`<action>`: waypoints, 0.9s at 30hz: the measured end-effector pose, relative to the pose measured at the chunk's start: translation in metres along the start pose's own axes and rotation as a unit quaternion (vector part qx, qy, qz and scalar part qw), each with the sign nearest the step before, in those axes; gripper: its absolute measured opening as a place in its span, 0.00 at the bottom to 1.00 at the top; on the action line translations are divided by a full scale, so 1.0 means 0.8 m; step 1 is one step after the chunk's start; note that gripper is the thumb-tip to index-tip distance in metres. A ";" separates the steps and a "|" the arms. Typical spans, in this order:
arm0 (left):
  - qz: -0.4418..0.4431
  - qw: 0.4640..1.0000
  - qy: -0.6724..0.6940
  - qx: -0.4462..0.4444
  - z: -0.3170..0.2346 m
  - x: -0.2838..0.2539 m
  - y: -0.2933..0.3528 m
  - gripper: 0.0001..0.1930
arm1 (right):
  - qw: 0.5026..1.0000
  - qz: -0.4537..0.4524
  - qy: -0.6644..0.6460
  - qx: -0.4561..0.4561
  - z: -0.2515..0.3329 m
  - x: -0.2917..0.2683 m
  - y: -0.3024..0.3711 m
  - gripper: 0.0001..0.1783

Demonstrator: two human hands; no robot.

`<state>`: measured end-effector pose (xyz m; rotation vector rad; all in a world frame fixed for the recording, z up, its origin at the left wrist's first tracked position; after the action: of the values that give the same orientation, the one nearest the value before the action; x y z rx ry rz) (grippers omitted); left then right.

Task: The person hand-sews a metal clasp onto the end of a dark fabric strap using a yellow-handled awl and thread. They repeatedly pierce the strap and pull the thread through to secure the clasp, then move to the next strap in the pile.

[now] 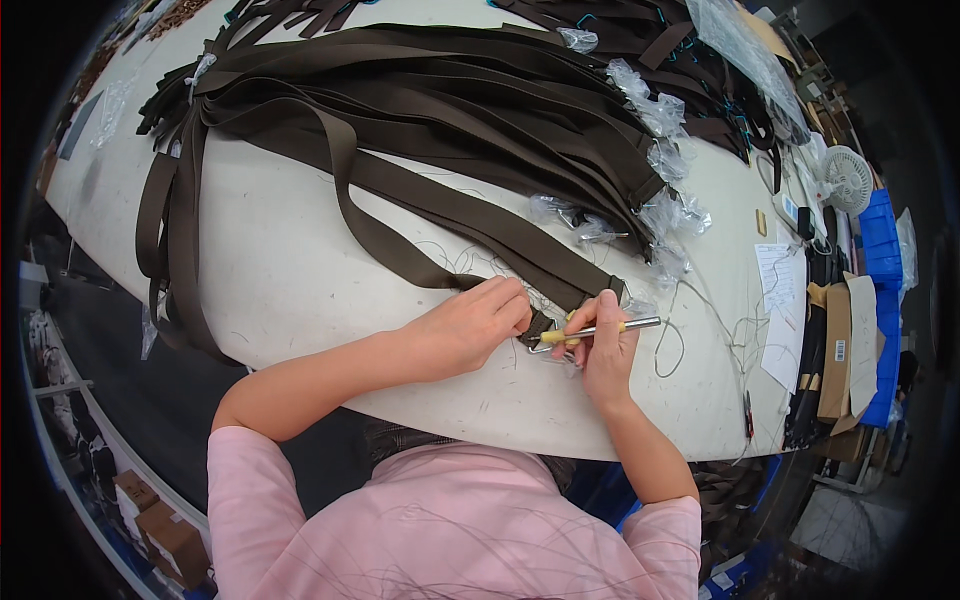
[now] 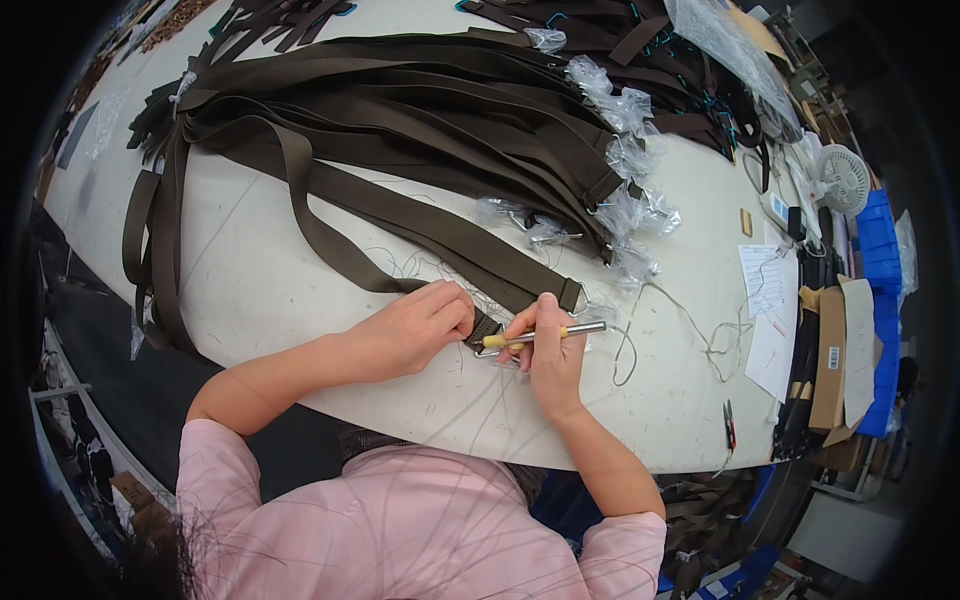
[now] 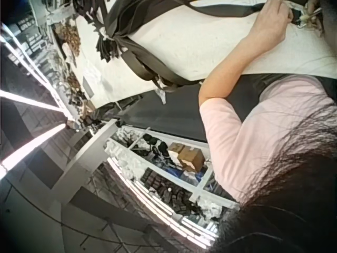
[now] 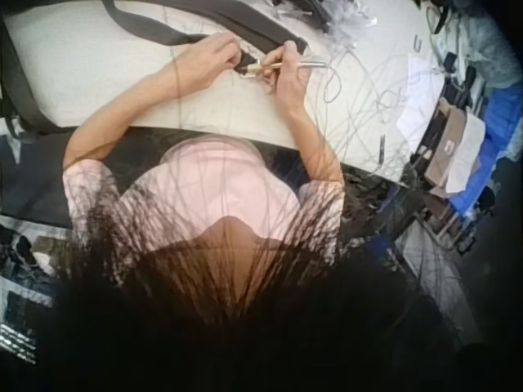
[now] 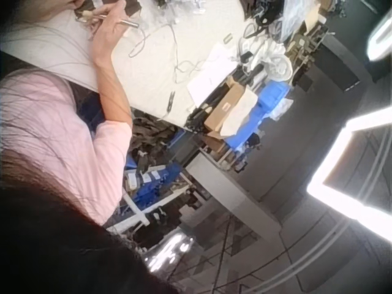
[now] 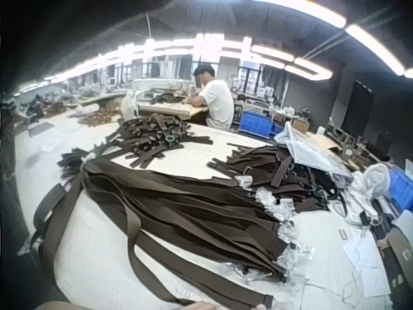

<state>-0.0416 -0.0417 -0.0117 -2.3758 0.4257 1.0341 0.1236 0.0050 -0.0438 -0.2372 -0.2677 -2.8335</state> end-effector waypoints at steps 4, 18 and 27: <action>0.005 1.000 -0.020 0.010 -0.002 0.000 -0.001 0.09 | 1.000 0.007 0.013 -0.012 0.001 0.003 0.000 0.32; -0.012 1.000 -0.023 0.007 0.001 0.000 0.000 0.07 | 0.999 0.015 0.048 -0.012 0.001 0.008 0.001 0.32; -0.014 0.989 0.034 -0.144 0.014 -0.010 -0.004 0.12 | 0.975 -0.100 -0.141 -0.139 0.054 -0.029 -0.009 0.30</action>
<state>-0.0517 -0.0321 -0.0108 -2.6700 0.2822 1.0665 0.1495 0.0269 -0.0078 -0.7141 0.0565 -3.0260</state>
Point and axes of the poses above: each hand's wrist, its own y-axis away from the middle knuckle, its own x-axis out of the palm, z = x × y, the point moved 8 cm from there along -y, towards the middle knuckle, and after that the axes turned 11 degrees about -y, right-handed, at the moved point
